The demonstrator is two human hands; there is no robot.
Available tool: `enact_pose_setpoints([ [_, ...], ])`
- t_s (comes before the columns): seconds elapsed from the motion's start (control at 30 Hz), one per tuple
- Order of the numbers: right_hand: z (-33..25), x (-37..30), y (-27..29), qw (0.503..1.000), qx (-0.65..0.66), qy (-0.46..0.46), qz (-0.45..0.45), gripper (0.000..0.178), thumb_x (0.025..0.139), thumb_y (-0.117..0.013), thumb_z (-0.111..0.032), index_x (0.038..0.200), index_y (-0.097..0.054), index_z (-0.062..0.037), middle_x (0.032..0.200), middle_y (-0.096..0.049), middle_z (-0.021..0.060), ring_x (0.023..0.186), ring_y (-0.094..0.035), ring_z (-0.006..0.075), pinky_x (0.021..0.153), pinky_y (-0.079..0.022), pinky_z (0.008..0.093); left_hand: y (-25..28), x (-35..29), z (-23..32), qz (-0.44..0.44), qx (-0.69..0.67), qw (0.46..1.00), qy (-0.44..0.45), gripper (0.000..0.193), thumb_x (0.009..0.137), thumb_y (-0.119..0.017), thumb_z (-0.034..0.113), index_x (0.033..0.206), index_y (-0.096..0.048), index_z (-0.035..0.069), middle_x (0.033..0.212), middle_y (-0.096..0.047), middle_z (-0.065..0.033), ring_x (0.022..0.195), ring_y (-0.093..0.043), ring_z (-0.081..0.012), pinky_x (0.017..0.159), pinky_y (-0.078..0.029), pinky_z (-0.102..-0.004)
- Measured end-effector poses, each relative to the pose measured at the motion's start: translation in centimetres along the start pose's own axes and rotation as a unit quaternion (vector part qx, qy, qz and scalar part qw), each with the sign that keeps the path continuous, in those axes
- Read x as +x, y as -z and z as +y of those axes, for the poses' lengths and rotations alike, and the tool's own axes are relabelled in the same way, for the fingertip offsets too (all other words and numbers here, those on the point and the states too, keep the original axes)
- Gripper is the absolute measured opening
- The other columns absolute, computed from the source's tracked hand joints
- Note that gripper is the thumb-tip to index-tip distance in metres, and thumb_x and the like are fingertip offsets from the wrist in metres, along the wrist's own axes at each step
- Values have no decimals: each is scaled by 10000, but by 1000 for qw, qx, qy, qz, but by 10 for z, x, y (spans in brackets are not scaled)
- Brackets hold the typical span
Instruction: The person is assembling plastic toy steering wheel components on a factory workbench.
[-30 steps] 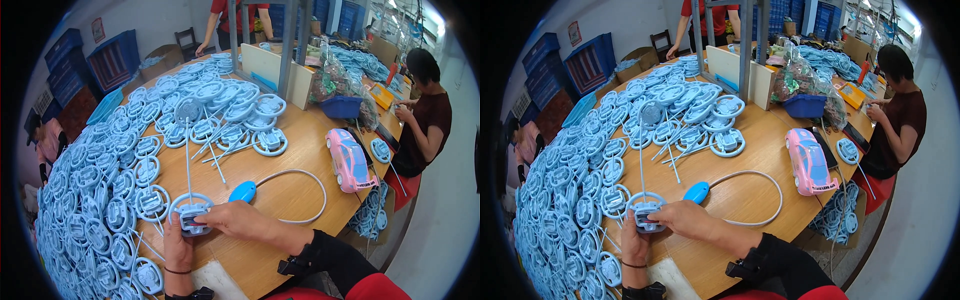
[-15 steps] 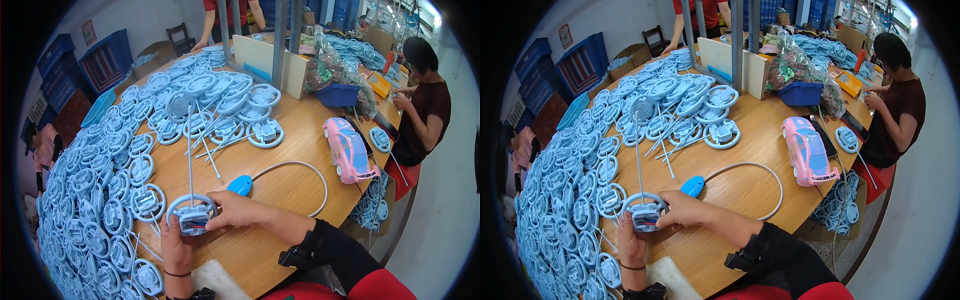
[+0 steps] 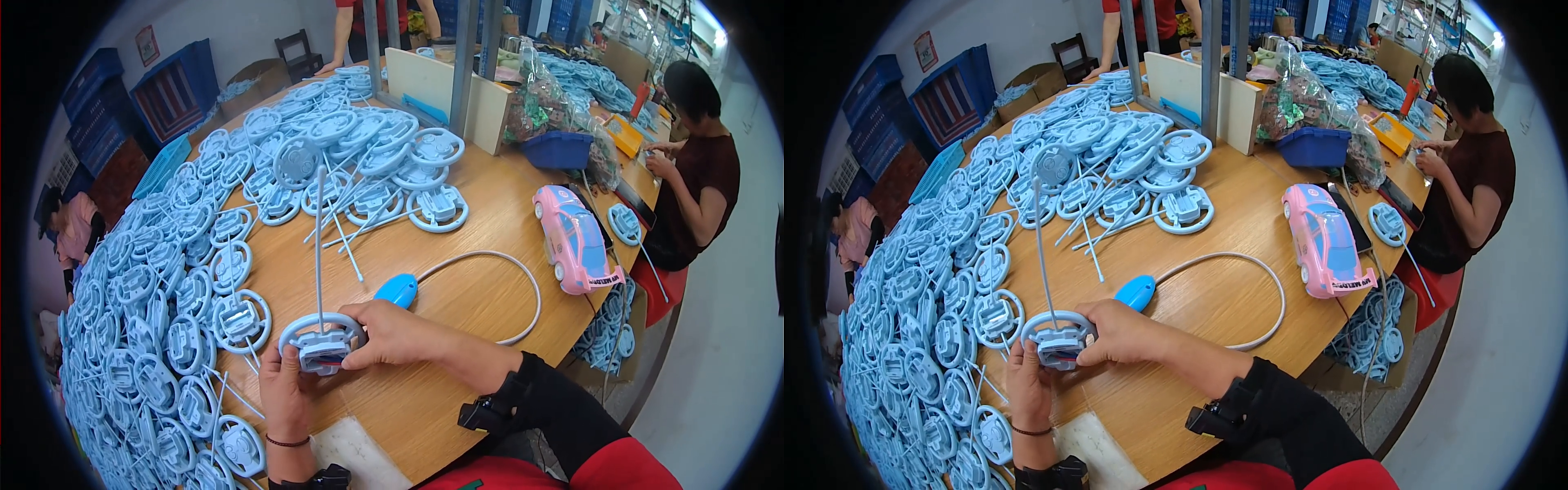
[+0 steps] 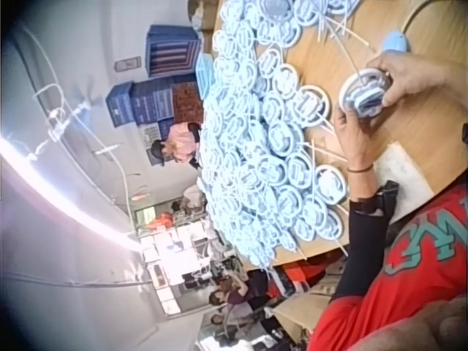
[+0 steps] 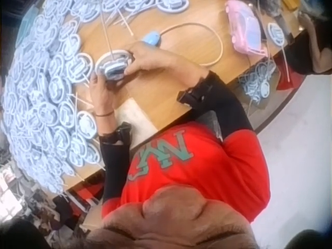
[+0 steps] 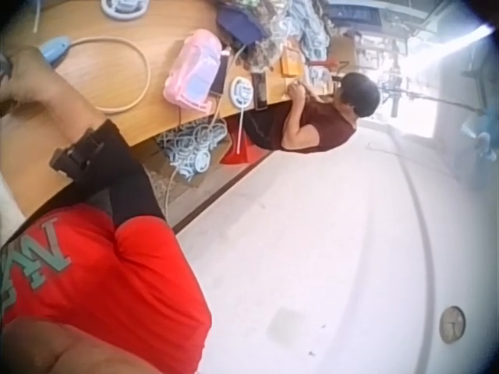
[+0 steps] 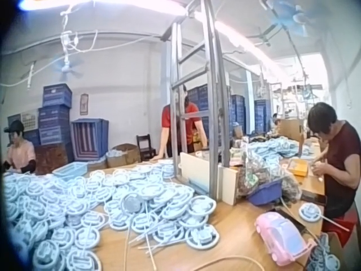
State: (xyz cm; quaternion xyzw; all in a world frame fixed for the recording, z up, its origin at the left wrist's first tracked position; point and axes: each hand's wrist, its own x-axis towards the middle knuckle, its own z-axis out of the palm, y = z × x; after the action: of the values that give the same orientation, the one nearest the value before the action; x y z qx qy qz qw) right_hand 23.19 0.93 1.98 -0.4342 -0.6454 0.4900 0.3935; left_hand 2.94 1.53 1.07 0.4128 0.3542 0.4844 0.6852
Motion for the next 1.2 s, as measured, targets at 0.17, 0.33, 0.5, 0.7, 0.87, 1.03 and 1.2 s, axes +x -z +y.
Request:
enact_pose_setpoints([
  [0.17,1,3,-2,999,13,-37,-23,445,669,-743,-153,1034,-550,16,858,-618,103,752,-578,159,669,-469,268,-1,2,-3,9,-8,1000,14,240,932,-495,231,1079,-534,45,958,-619,-49,843,-608,-144,735,-511,-284],
  [0.33,7,6,-5,999,12,-50,-6,489,641,-744,-136,1052,-540,32,868,-620,129,776,-588,200,696,-473,286,6,5,-6,46,-1,999,10,226,920,-520,235,1053,-537,54,936,-617,-40,823,-615,-147,706,-527,-294],
  [0.5,6,4,-2,1000,8,-23,-15,477,670,-748,-136,1065,-530,14,833,-609,86,719,-571,146,628,-469,262,9,3,-7,47,-5,999,-5,247,903,-555,220,1061,-551,29,970,-618,-53,847,-605,-139,728,-513,-283],
  [0.7,-3,2,-5,990,82,-111,-33,464,672,-754,-127,1059,-532,-3,811,-610,78,673,-570,116,569,-452,236,6,3,-2,19,-7,1000,-5,217,925,-514,203,1071,-542,44,949,-620,-35,821,-609,-126,716,-512,-269],
  [0.87,-9,0,-10,979,-182,-44,83,447,690,-758,-257,988,-526,-19,736,-624,105,611,-609,186,545,-463,302,9,5,-1,52,6,999,-9,185,921,-523,191,1029,-573,49,909,-629,-30,799,-611,-118,702,-512,-267],
  [1.03,-16,-9,-8,938,-326,-44,110,380,712,-718,-378,832,-564,-52,685,-622,109,634,-611,269,581,-468,360,7,13,-6,51,-16,999,3,194,897,-564,182,1016,-592,32,846,-628,-17,746,-602,-97,627,-502,-232],
  [1.2,-21,-7,-14,939,-335,-28,78,305,768,-646,-353,765,-582,-55,717,-628,118,692,-614,300,610,-466,406,92,56,9,115,-73,983,-120,153,897,-538,113,1023,-578,38,961,-618,-55,886,-598,-169,781,-491,-294],
])
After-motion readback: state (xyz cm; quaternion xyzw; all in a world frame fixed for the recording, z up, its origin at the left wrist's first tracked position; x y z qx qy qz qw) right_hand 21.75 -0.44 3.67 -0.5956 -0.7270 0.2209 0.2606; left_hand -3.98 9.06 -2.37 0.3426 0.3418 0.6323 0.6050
